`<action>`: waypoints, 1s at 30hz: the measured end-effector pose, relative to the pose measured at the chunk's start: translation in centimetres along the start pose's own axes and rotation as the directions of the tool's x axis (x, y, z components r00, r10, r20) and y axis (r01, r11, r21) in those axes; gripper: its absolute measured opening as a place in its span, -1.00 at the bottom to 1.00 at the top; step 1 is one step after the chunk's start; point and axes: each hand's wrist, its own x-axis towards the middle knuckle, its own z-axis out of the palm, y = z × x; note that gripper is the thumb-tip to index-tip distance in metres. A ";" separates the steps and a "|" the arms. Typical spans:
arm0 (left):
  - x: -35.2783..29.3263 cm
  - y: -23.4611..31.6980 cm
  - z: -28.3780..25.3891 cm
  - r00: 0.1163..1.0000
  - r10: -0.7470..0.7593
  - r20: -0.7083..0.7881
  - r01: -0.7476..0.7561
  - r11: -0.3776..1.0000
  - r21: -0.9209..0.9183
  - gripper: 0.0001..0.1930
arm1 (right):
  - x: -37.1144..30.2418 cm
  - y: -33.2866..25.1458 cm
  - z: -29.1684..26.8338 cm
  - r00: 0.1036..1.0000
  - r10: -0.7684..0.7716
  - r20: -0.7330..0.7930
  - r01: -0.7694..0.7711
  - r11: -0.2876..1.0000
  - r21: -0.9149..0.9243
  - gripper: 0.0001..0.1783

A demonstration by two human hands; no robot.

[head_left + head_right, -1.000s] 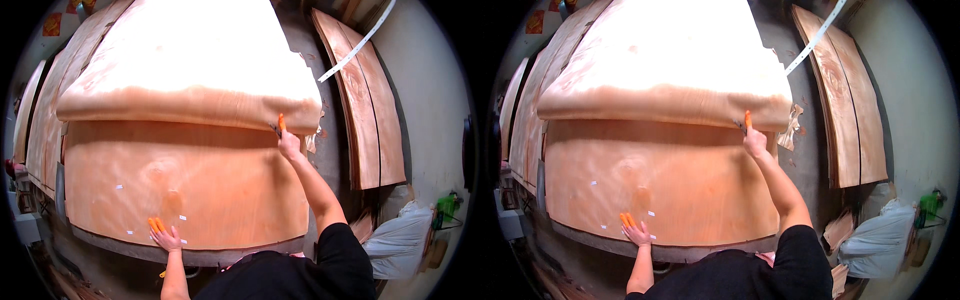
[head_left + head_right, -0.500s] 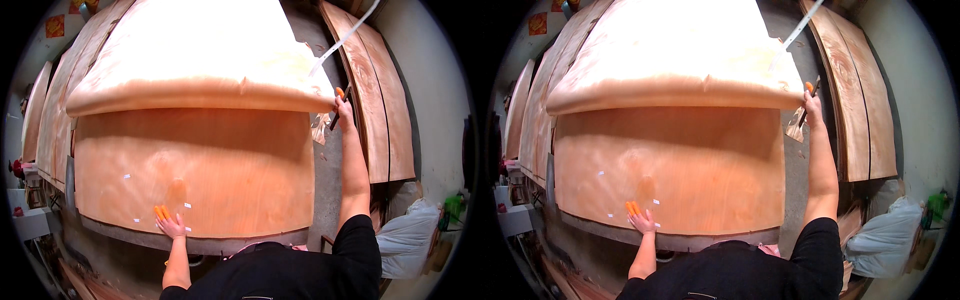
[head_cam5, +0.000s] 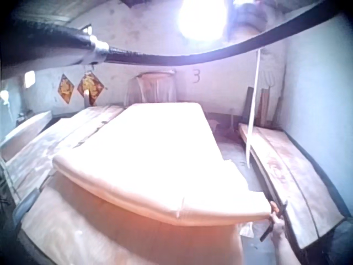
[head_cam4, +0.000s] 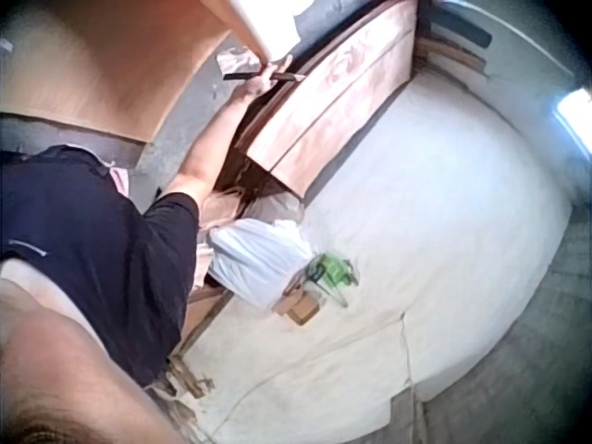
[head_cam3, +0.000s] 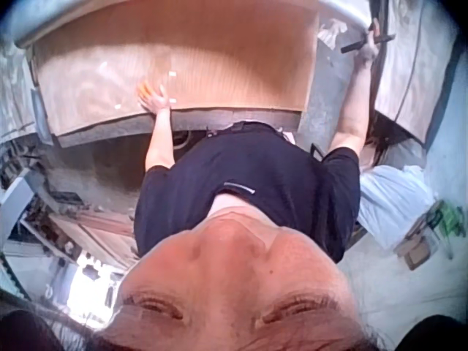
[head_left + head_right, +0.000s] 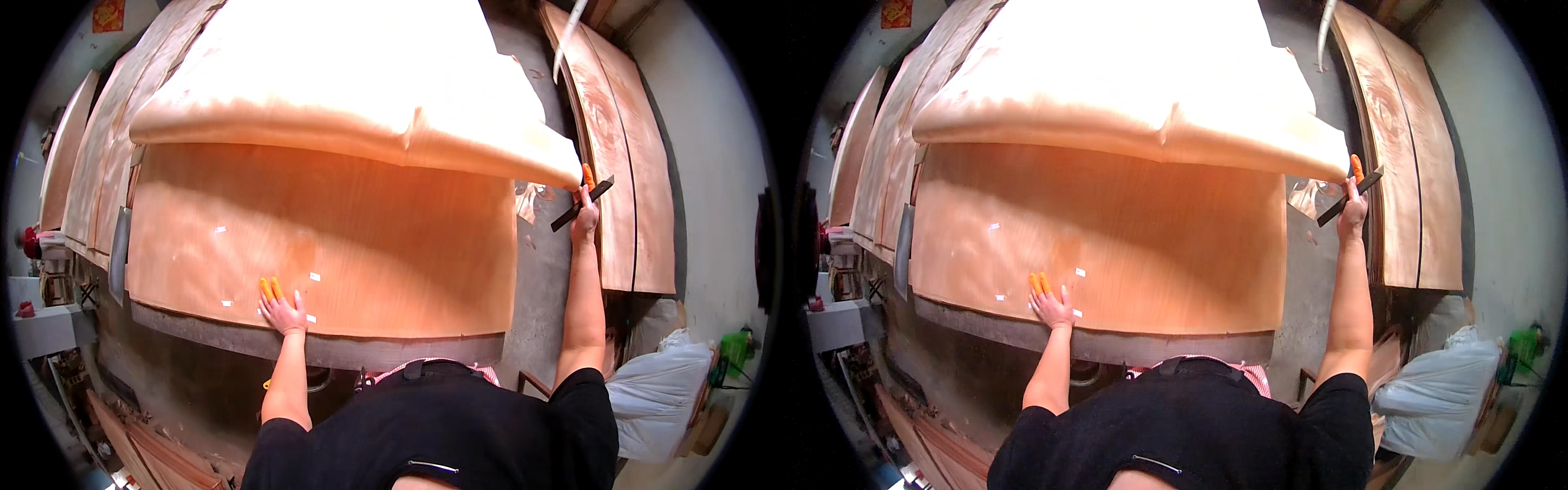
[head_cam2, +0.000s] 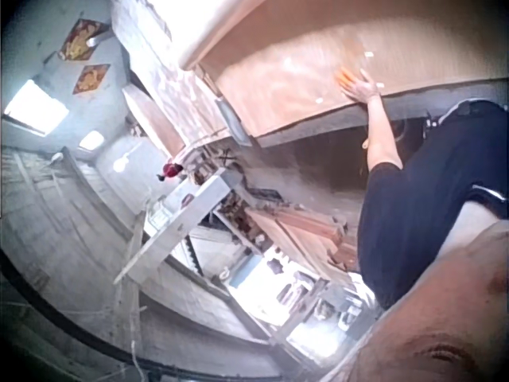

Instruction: The person uses a utility knife to cut a large sheet of wood veneer on a workbench. They repeatedly lift the veneer to inspect the cut and then continue slicing along the edge to separate a strip. The process involves careful hand coordination to maintain a straight cut line.

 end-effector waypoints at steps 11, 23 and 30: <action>-0.5 -1.7 0.4 0.999 -0.033 0.026 0.036 0.987 -0.157 -0.35 | -13.5 -1.7 -3.1 0.976 0.207 -0.061 -0.199 0.974 0.111 -0.82; 4.9 24.1 -21.2 0.754 0.542 -0.372 -0.657 0.647 -0.388 -0.38 | -19.5 6.2 -12.9 0.851 0.502 0.152 -0.515 0.855 0.058 -0.64; 1.4 30.3 -18.4 0.537 0.844 -0.005 -0.825 0.524 -0.210 -0.51 | -19.7 4.3 -15.6 0.731 0.595 0.334 -0.576 0.800 -0.165 -0.64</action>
